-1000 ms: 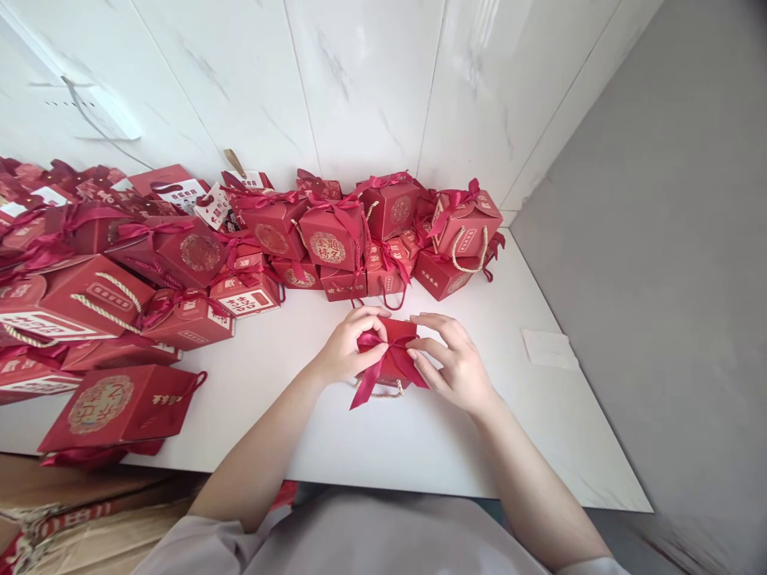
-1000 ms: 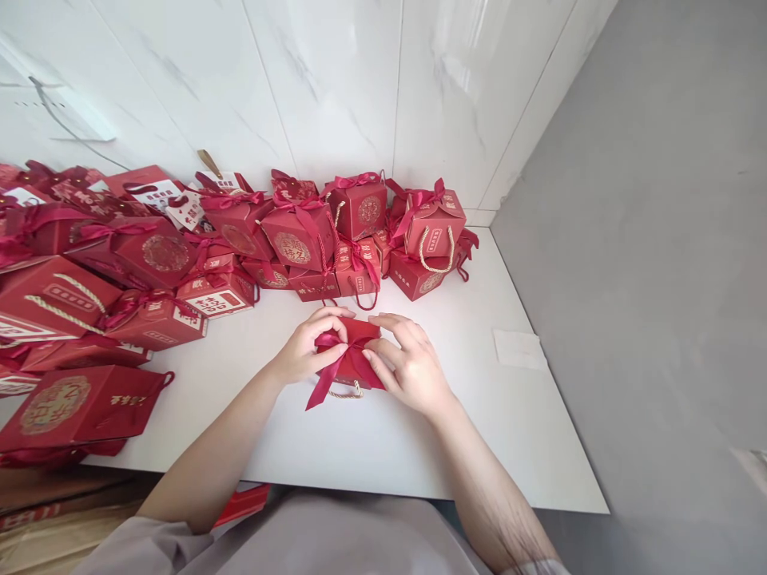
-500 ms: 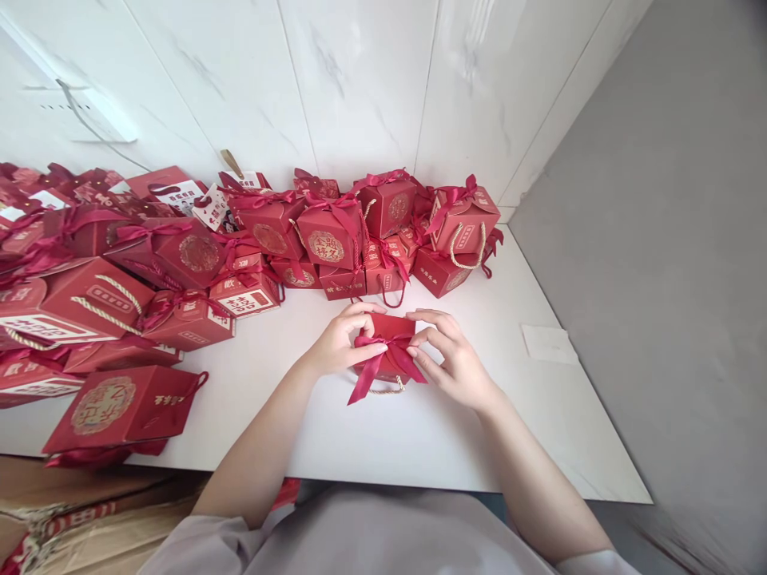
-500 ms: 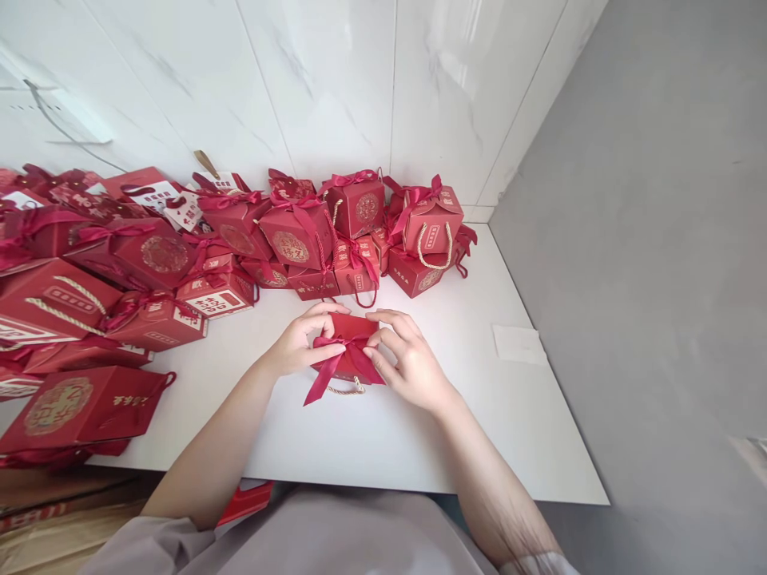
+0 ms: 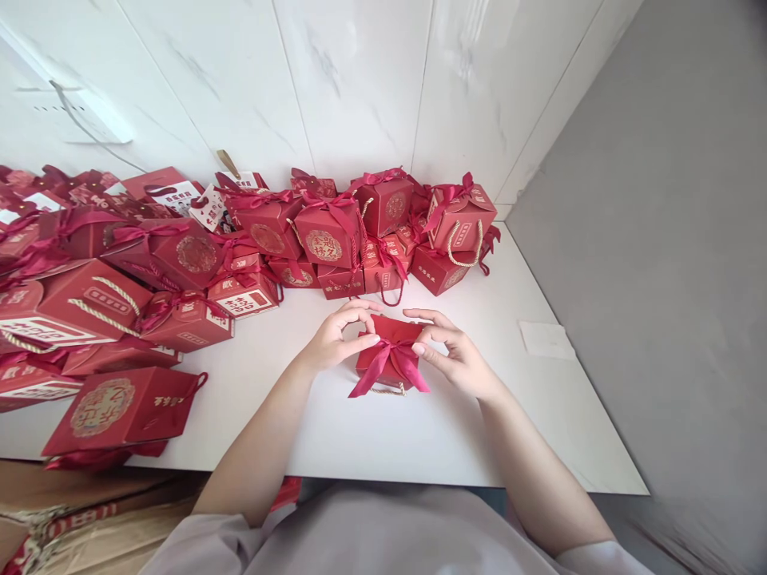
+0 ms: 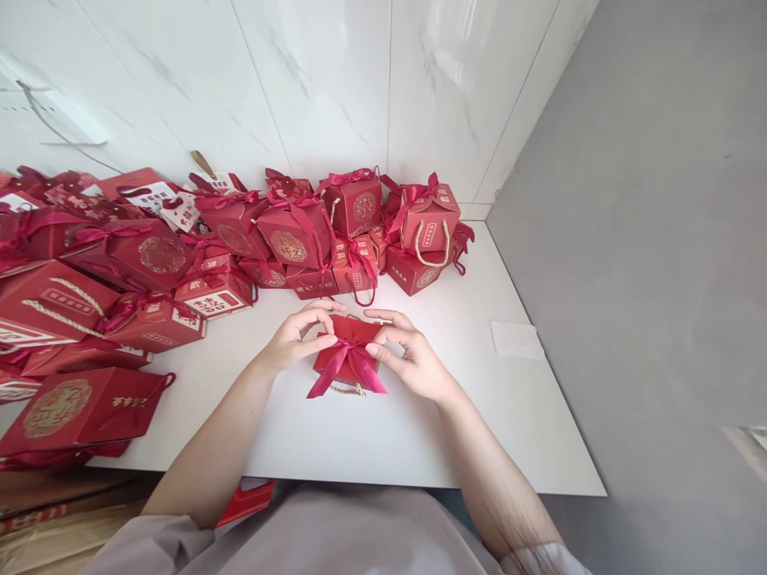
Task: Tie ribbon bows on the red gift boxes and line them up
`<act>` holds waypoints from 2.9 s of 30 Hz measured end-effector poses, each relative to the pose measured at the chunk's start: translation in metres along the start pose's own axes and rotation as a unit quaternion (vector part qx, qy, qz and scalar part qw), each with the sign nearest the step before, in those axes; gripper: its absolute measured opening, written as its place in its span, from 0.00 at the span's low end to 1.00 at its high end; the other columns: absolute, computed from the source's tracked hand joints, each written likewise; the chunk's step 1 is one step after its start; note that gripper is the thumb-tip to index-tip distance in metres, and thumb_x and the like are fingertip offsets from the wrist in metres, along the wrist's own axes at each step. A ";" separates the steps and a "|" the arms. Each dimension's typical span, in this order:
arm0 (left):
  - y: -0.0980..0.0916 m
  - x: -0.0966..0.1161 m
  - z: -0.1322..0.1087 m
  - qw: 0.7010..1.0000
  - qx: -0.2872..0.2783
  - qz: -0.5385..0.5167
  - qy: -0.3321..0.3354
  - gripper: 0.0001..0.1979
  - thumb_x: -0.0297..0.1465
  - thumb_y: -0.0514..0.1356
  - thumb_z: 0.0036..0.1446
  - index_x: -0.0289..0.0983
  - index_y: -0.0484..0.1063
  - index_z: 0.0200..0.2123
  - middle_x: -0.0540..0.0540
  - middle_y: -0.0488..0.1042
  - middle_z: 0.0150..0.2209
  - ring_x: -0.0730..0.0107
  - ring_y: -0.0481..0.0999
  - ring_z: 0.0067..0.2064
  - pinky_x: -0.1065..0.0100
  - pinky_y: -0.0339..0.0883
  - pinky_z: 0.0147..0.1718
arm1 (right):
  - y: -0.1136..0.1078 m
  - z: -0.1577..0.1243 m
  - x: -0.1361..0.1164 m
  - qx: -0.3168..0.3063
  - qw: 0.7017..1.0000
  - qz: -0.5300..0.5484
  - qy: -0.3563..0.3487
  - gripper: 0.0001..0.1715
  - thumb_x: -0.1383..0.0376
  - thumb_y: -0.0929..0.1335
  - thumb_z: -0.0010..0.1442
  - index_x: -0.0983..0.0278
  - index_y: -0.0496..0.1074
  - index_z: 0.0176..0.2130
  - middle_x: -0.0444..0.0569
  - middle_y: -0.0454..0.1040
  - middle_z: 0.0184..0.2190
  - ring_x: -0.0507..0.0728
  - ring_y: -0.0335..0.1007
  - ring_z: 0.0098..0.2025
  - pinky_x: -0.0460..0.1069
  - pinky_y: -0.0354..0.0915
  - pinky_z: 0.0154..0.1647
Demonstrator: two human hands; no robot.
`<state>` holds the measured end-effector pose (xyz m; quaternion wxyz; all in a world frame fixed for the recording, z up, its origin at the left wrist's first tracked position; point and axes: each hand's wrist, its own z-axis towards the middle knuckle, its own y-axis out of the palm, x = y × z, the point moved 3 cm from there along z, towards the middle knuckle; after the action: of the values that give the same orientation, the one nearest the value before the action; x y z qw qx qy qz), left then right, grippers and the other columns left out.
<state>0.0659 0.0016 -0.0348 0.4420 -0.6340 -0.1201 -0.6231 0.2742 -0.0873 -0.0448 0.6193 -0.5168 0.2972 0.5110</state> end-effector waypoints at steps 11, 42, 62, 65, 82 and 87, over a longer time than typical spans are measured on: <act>0.003 -0.001 -0.001 0.999 -0.046 -0.001 -0.010 0.16 0.37 0.61 0.60 0.36 0.65 0.22 0.42 0.70 0.56 0.59 0.69 0.59 0.56 0.61 0.61 | 0.002 0.000 0.001 0.044 0.999 -0.017 0.000 0.17 0.58 0.67 0.66 0.61 0.71 0.27 0.52 0.70 0.56 0.63 0.64 0.62 0.63 0.58 0.63; 0.000 0.014 -0.005 0.989 0.030 0.139 0.041 0.13 0.36 0.65 0.57 0.38 0.68 0.25 0.43 0.70 0.56 0.58 0.66 0.61 0.55 0.59 0.62 | 0.004 -0.002 0.000 0.094 0.935 -0.298 -0.168 0.18 0.64 0.67 0.66 0.56 0.71 0.55 0.54 0.72 0.56 0.65 0.69 0.54 0.63 0.68 0.53; 0.016 -0.004 -0.001 0.990 0.139 0.031 0.005 0.15 0.34 0.60 0.61 0.37 0.64 0.23 0.44 0.71 0.54 0.60 0.72 0.56 0.57 0.64 0.57 | 0.010 0.000 0.003 0.029 0.932 -0.346 -0.107 0.34 0.56 0.62 0.70 0.63 0.50 0.69 0.60 0.56 0.68 0.66 0.57 0.66 0.63 0.63 0.60; 0.021 -0.004 -0.002 0.983 0.172 0.056 0.003 0.15 0.34 0.60 0.61 0.37 0.65 0.23 0.44 0.70 0.55 0.60 0.72 0.54 0.56 0.65 0.57 | 0.010 0.000 0.003 0.042 0.929 -0.351 -0.112 0.33 0.56 0.62 0.70 0.64 0.52 0.68 0.61 0.58 0.67 0.66 0.57 0.65 0.63 0.62 0.60; 0.030 0.007 -0.005 0.987 0.134 0.090 -0.002 0.15 0.31 0.59 0.60 0.37 0.66 0.21 0.46 0.67 0.60 0.56 0.62 0.64 0.51 0.55 0.65 | 0.012 0.001 0.003 0.005 0.945 -0.325 -0.027 0.28 0.52 0.58 0.71 0.61 0.59 0.63 0.57 0.56 0.68 0.65 0.55 0.66 0.63 0.60 0.62; 0.031 0.003 -0.004 0.993 0.104 0.050 -0.022 0.15 0.30 0.59 0.59 0.37 0.64 0.19 0.49 0.63 0.65 0.55 0.60 0.66 0.49 0.52 0.67 | 0.012 0.000 0.009 0.007 0.946 -0.325 0.001 0.29 0.52 0.56 0.72 0.62 0.60 0.64 0.57 0.53 0.69 0.65 0.52 0.68 0.64 0.59 0.63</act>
<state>0.0856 -0.0201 -0.0453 0.5334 -0.6034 -0.1624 -0.5702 0.2659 -0.0848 -0.0565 0.7550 -0.5814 0.1176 0.2795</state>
